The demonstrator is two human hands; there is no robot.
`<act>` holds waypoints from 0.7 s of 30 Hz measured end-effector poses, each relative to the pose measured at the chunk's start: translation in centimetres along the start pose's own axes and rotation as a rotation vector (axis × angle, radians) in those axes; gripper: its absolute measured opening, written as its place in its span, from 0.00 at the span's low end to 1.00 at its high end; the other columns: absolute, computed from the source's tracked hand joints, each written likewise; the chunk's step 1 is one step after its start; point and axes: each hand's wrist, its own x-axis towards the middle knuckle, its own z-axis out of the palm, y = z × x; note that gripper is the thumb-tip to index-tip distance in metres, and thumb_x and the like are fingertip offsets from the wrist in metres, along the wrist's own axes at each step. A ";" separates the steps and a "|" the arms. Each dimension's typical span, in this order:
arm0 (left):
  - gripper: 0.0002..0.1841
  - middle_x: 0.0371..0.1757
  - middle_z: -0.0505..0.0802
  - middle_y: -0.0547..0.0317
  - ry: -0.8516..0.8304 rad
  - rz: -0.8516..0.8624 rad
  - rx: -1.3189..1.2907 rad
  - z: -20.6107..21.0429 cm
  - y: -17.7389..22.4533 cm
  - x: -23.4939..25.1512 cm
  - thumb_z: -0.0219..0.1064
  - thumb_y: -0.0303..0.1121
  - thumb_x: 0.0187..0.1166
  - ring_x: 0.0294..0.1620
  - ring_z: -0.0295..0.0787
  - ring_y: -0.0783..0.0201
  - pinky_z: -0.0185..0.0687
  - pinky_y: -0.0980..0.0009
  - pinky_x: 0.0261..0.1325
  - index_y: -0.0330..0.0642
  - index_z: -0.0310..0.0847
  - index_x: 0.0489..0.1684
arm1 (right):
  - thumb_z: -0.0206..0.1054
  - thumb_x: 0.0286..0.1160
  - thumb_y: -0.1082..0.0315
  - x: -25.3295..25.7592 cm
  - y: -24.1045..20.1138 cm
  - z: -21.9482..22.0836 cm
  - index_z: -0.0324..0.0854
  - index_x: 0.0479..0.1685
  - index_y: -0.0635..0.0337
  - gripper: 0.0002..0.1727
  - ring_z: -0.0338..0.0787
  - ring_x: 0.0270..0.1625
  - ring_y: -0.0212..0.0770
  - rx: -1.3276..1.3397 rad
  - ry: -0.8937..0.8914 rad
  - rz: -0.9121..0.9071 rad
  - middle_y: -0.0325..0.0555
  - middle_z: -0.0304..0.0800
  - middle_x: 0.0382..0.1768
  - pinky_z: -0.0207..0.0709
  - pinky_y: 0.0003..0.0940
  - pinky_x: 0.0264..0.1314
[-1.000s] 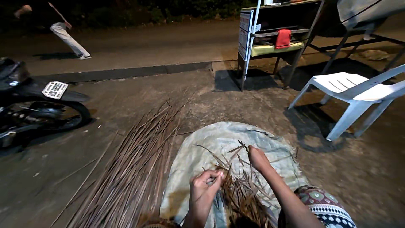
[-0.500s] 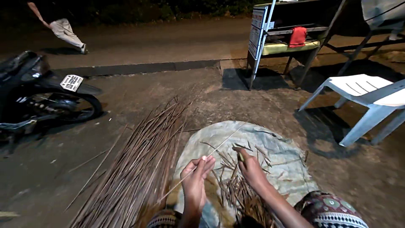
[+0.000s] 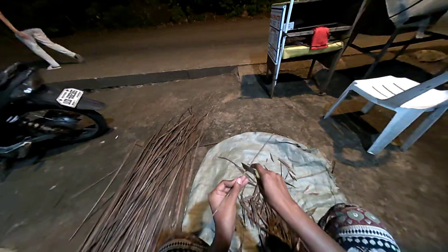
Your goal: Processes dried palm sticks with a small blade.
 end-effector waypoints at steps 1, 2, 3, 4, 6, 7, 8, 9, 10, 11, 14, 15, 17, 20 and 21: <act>0.09 0.35 0.99 0.50 -0.012 0.010 0.000 0.1 0.0 -0.1 0.65 0.09 0.71 0.39 1.00 0.59 0.96 0.67 0.52 0.31 0.86 0.29 | 0.54 0.87 0.70 0.3 0.3 -0.3 0.76 0.77 0.55 0.22 0.92 0.53 0.66 0.009 -0.016 0.023 0.63 0.93 0.49 0.81 0.63 0.55; 0.09 0.35 0.99 0.51 -0.024 0.020 0.002 0.1 0.0 -0.2 0.65 0.09 0.71 0.39 1.00 0.59 0.96 0.67 0.52 0.31 0.87 0.29 | 0.54 0.87 0.70 0.7 0.8 -0.6 0.76 0.77 0.56 0.21 0.92 0.54 0.66 0.024 -0.028 0.043 0.63 0.93 0.48 0.80 0.63 0.56; 0.09 0.35 0.99 0.51 -0.040 0.030 0.002 0.1 0.0 -0.4 0.65 0.09 0.70 0.40 1.00 0.59 0.96 0.67 0.52 0.31 0.87 0.28 | 0.54 0.87 0.70 1.1 1.4 -0.8 0.76 0.76 0.56 0.21 0.92 0.54 0.67 0.046 -0.024 0.058 0.64 0.92 0.48 0.80 0.64 0.57; 0.10 0.35 0.99 0.51 -0.056 0.040 -0.001 0.0 0.1 -0.5 0.65 0.09 0.70 0.40 1.00 0.59 0.96 0.67 0.52 0.32 0.86 0.28 | 0.54 0.87 0.70 1.6 2.2 -0.8 0.77 0.76 0.57 0.21 0.92 0.54 0.67 0.071 -0.013 0.076 0.65 0.92 0.49 0.80 0.64 0.58; 0.10 0.36 0.99 0.51 -0.090 0.060 -0.009 -0.2 0.2 -0.8 0.64 0.09 0.70 0.40 1.00 0.59 0.96 0.66 0.52 0.33 0.87 0.28 | 0.53 0.86 0.71 3.0 4.4 -0.8 0.77 0.75 0.58 0.21 0.91 0.55 0.67 0.121 0.022 0.118 0.66 0.91 0.50 0.79 0.64 0.59; 0.11 0.36 0.99 0.51 -0.107 0.068 -0.015 -0.3 0.2 -0.9 0.64 0.09 0.69 0.40 1.00 0.59 0.96 0.66 0.52 0.33 0.87 0.28 | 0.53 0.86 0.72 3.6 5.7 -0.8 0.78 0.74 0.60 0.21 0.90 0.56 0.68 0.141 0.048 0.141 0.67 0.91 0.51 0.79 0.65 0.59; 0.11 0.36 0.99 0.50 -0.125 0.076 -0.018 -0.4 0.3 -1.0 0.64 0.09 0.69 0.40 1.00 0.59 0.96 0.66 0.52 0.34 0.87 0.28 | 0.53 0.86 0.72 4.2 6.9 -0.9 0.79 0.73 0.61 0.20 0.90 0.56 0.68 0.147 0.072 0.169 0.67 0.90 0.52 0.79 0.65 0.60; 0.11 0.36 0.99 0.50 -0.139 0.081 -0.019 -0.5 0.4 -1.2 0.64 0.09 0.69 0.39 1.00 0.58 0.96 0.65 0.52 0.34 0.88 0.28 | 0.53 0.86 0.72 4.8 8.1 -1.0 0.79 0.73 0.62 0.20 0.90 0.57 0.68 0.152 0.092 0.203 0.68 0.90 0.52 0.78 0.65 0.60; 0.11 0.36 0.99 0.50 -0.148 0.084 -0.018 -0.6 0.5 -1.2 0.64 0.08 0.69 0.39 1.00 0.58 0.96 0.65 0.51 0.34 0.88 0.28 | 0.53 0.86 0.72 5.3 9.2 -1.1 0.79 0.72 0.62 0.20 0.89 0.58 0.68 0.158 0.103 0.242 0.68 0.90 0.54 0.78 0.65 0.62; 0.11 0.36 0.99 0.50 -0.152 0.090 -0.015 -0.6 0.6 -1.3 0.65 0.08 0.68 0.39 1.00 0.59 0.96 0.66 0.51 0.33 0.88 0.28 | 0.53 0.86 0.72 5.7 10.1 -1.2 0.80 0.72 0.63 0.19 0.89 0.59 0.68 0.161 0.113 0.284 0.68 0.90 0.55 0.77 0.65 0.63; 0.12 0.37 0.99 0.52 -0.150 0.176 -0.012 -0.9 1.2 -1.0 0.66 0.08 0.67 0.39 1.00 0.60 0.97 0.67 0.50 0.35 0.89 0.29 | 0.54 0.87 0.72 6.7 12.6 -1.0 0.80 0.70 0.66 0.19 0.87 0.65 0.69 0.180 0.118 0.392 0.70 0.88 0.59 0.75 0.66 0.67; 0.12 0.38 1.00 0.54 -0.146 0.241 0.017 -1.3 1.4 -0.7 0.67 0.09 0.67 0.40 1.00 0.62 0.96 0.68 0.51 0.36 0.90 0.30 | 0.53 0.87 0.72 6.7 12.9 -1.1 0.80 0.70 0.66 0.19 0.86 0.66 0.69 0.175 0.119 0.408 0.70 0.87 0.60 0.75 0.66 0.68; 0.10 0.40 1.00 0.59 -0.145 0.407 0.110 -2.4 1.0 0.4 0.70 0.13 0.68 0.43 0.99 0.65 0.96 0.70 0.52 0.38 0.91 0.33 | 0.53 0.88 0.72 6.4 12.0 -1.5 0.79 0.71 0.66 0.19 0.87 0.64 0.69 0.184 0.131 0.373 0.71 0.88 0.59 0.75 0.66 0.67; 0.05 0.42 0.99 0.59 -0.130 0.531 0.235 -3.7 0.2 1.7 0.71 0.17 0.69 0.46 0.99 0.66 0.95 0.71 0.54 0.35 0.91 0.35 | 0.53 0.86 0.74 4.9 8.1 -1.3 0.78 0.75 0.64 0.21 0.90 0.52 0.68 0.243 0.165 0.135 0.69 0.90 0.50 0.78 0.66 0.59; 0.04 0.41 0.99 0.58 -0.123 0.540 0.265 -3.7 0.3 1.9 0.71 0.17 0.69 0.46 0.99 0.67 0.94 0.71 0.54 0.33 0.91 0.34 | 0.53 0.84 0.75 4.0 6.5 -1.0 0.77 0.75 0.64 0.22 0.91 0.48 0.67 0.261 0.159 0.041 0.69 0.90 0.47 0.79 0.65 0.55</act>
